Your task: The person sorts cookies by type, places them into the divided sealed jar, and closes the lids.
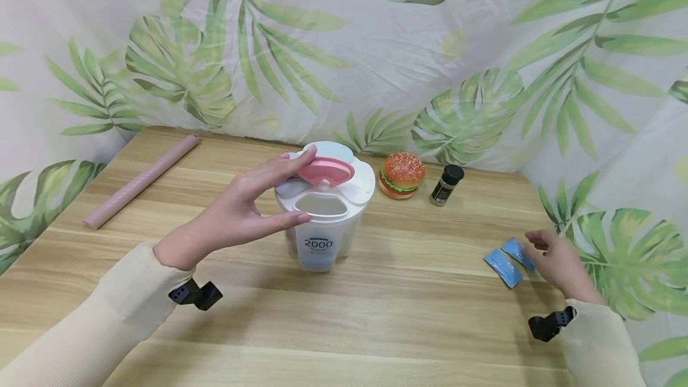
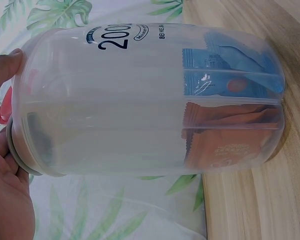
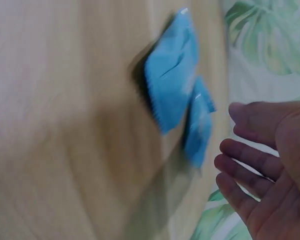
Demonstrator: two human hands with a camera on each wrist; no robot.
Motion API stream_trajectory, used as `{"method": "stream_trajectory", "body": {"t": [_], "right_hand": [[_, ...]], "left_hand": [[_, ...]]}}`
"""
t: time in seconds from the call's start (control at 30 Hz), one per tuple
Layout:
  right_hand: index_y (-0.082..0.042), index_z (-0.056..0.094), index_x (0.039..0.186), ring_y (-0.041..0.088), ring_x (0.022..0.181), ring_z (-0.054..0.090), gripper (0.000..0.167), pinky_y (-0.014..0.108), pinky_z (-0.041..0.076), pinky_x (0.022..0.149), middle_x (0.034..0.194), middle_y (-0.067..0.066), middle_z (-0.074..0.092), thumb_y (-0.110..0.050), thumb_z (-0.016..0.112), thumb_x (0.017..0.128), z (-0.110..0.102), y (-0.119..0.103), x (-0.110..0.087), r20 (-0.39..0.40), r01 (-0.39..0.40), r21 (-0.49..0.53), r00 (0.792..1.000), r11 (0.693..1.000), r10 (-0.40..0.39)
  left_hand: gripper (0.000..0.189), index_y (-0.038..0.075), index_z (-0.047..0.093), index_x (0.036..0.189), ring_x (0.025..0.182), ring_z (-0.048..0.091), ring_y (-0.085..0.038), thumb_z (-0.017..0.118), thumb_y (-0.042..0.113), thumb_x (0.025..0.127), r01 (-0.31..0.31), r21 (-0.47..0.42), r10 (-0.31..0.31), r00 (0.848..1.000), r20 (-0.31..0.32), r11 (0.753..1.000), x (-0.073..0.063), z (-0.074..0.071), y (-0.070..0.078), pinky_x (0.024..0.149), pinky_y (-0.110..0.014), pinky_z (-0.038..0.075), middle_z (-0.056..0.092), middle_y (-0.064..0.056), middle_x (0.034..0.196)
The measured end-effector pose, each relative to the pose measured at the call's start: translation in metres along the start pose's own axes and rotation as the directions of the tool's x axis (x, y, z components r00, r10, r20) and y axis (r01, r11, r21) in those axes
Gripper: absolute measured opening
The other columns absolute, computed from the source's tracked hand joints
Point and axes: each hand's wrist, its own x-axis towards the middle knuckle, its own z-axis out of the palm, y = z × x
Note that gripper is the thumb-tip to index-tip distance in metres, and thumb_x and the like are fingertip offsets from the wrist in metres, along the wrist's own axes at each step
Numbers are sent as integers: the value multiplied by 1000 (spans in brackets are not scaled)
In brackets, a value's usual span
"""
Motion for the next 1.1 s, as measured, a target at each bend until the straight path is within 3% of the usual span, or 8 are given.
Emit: {"method": "stream_trajectory", "body": {"t": [0.03, 0.1, 0.17, 0.37, 0.63, 0.83, 1.1], "right_hand": [[18, 53, 136, 61, 114, 59, 48, 54, 61, 82, 130, 45, 58, -20, 59, 108, 2, 3, 1, 21, 5, -4, 1000, 1000, -5], [20, 51, 136, 66, 117, 56, 49, 68, 55, 90, 132, 47, 55, -18, 61, 107, 5, 7, 3, 49, 20, -5, 999, 1000, -20], [21, 52, 135, 66, 117, 56, 48, 71, 52, 92, 132, 47, 56, -15, 63, 105, 10, 9, 5, 51, 33, -19, 998, 999, -32], [20, 55, 132, 63, 116, 59, 43, 70, 51, 92, 130, 46, 59, -9, 65, 103, 14, 7, 7, 42, 35, -58, 999, 998, -33], [24, 46, 138, 63, 112, 59, 55, 66, 56, 87, 127, 50, 55, -14, 66, 103, 5, 7, 11, 88, -25, -74, 996, 997, 32], [24, 52, 130, 57, 102, 63, 47, 60, 57, 79, 117, 46, 61, -10, 67, 101, -1, 10, 9, 49, -14, -85, 999, 996, 18], [21, 53, 129, 57, 103, 62, 44, 54, 58, 75, 119, 46, 59, -13, 65, 103, -3, 10, 4, 26, -47, -53, 999, 997, 48]], "left_hand": [[85, 12, 44, 160, 138, 57, -20, 87, 19, 87, -1, 0, 1, 1000, 0, 1000, 0, 0, 0, 132, -42, 29, 67, -2, 145], [84, 11, 45, 159, 138, 57, -21, 87, 19, 87, -4, -2, 4, 1000, -2, 1000, 0, 0, 1, 132, -43, 30, 67, -3, 145], [84, 11, 45, 159, 137, 57, -22, 87, 18, 87, -6, -3, 6, 1000, -2, 1000, 0, 0, 0, 132, -44, 30, 67, -4, 145], [84, 11, 45, 159, 137, 58, -21, 87, 18, 87, -7, -1, 7, 1000, -3, 1000, -1, 0, -1, 132, -44, 30, 68, -3, 144], [85, 11, 45, 159, 136, 58, -21, 87, 17, 86, 8, -5, -8, 1000, -1, 1000, 0, 0, 0, 133, -44, 29, 69, -3, 141], [84, 12, 44, 160, 138, 57, -21, 87, 18, 87, 18, -2, -18, 1000, -1, 1000, 0, 0, 1, 133, -44, 28, 70, -2, 140], [85, 13, 44, 160, 140, 55, -22, 87, 19, 87, 21, 4, -21, 1000, -1, 1000, -1, 0, 0, 133, -46, 29, 68, -2, 144]]}}
